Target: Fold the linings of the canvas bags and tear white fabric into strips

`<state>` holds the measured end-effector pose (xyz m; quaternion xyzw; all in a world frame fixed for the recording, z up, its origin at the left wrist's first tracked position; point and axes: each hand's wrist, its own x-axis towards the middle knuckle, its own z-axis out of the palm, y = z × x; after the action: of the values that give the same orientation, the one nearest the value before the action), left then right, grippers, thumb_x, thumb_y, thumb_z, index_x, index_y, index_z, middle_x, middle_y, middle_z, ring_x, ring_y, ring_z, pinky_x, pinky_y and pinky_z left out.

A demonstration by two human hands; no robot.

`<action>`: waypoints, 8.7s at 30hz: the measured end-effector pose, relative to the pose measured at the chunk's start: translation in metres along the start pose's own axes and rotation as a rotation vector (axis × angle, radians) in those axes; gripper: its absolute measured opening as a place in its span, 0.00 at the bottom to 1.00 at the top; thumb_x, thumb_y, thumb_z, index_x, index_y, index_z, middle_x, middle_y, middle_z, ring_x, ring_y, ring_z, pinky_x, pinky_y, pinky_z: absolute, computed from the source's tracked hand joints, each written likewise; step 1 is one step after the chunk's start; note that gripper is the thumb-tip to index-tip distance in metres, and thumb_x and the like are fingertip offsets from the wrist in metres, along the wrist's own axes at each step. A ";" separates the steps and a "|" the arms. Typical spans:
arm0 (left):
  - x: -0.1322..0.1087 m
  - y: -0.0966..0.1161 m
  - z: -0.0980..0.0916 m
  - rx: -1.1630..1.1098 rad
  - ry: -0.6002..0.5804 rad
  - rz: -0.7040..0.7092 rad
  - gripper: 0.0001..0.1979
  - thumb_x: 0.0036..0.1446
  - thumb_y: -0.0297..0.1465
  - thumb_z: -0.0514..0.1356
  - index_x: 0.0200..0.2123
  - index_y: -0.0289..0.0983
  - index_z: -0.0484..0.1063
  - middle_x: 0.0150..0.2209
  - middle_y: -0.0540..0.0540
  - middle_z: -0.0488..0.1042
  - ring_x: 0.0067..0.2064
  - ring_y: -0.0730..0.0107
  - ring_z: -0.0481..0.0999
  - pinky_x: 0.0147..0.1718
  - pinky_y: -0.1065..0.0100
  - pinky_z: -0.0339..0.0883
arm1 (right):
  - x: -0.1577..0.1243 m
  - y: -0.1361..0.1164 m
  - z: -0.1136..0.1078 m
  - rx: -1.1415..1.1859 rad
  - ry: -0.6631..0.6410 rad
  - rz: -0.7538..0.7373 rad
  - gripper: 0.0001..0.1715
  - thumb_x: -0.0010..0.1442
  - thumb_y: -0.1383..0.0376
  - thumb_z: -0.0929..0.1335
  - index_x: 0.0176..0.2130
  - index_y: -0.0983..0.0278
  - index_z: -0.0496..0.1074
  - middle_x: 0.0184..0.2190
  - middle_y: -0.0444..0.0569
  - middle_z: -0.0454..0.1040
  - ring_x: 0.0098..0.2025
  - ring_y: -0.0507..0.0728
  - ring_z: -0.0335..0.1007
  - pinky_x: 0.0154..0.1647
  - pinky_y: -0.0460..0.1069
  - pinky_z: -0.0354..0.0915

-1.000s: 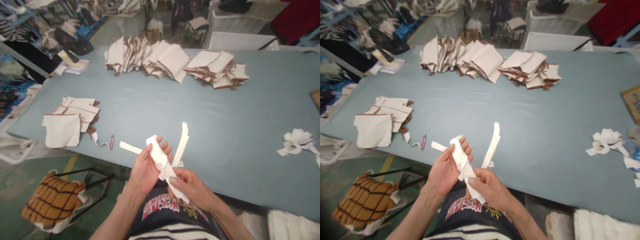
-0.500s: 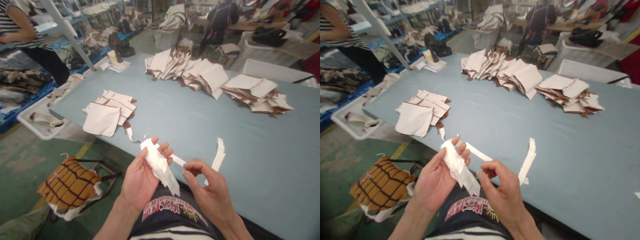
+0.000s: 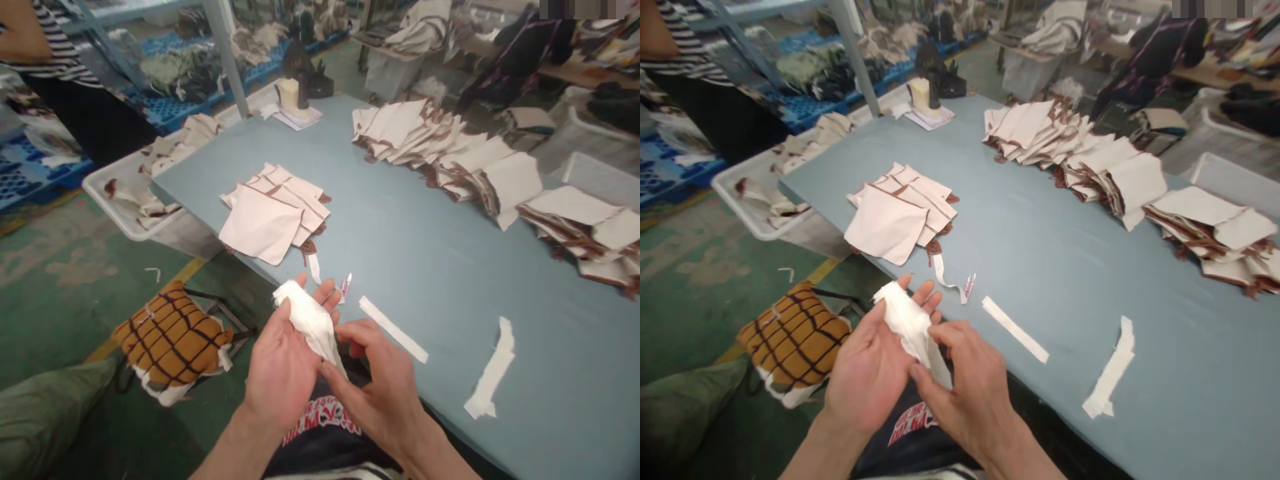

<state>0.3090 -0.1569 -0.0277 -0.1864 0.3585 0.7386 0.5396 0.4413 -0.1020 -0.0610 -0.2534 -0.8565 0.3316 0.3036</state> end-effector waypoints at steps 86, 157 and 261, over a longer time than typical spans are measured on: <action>0.065 0.089 -0.059 0.728 -0.295 0.534 0.06 0.56 0.33 0.70 0.33 0.37 0.77 0.29 0.52 0.74 0.29 0.73 0.69 0.30 0.75 0.67 | 0.088 -0.029 0.086 1.199 0.031 0.855 0.25 0.53 0.47 0.78 0.29 0.65 0.73 0.26 0.43 0.71 0.30 0.51 0.62 0.34 0.46 0.61; 0.041 0.149 -0.024 -0.026 0.127 0.236 0.22 0.73 0.25 0.44 0.63 0.28 0.67 0.41 0.39 0.85 0.39 0.59 0.86 0.39 0.58 0.82 | 0.077 -0.016 0.062 1.172 -0.544 0.625 0.25 0.65 0.46 0.70 0.35 0.66 0.74 0.28 0.52 0.82 0.25 0.51 0.74 0.28 0.44 0.68; 0.052 0.077 -0.067 1.350 -0.492 0.239 0.17 0.64 0.26 0.55 0.50 0.37 0.80 0.42 0.46 0.82 0.43 0.59 0.78 0.49 0.62 0.71 | 0.133 0.002 0.059 0.966 -0.364 0.700 0.25 0.56 0.45 0.74 0.28 0.62 0.69 0.19 0.38 0.64 0.18 0.48 0.55 0.13 0.42 0.54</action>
<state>0.2122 -0.1838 -0.0819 0.3990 0.6221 0.4311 0.5176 0.3095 -0.0403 -0.0508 -0.2926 -0.5142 0.7992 0.1065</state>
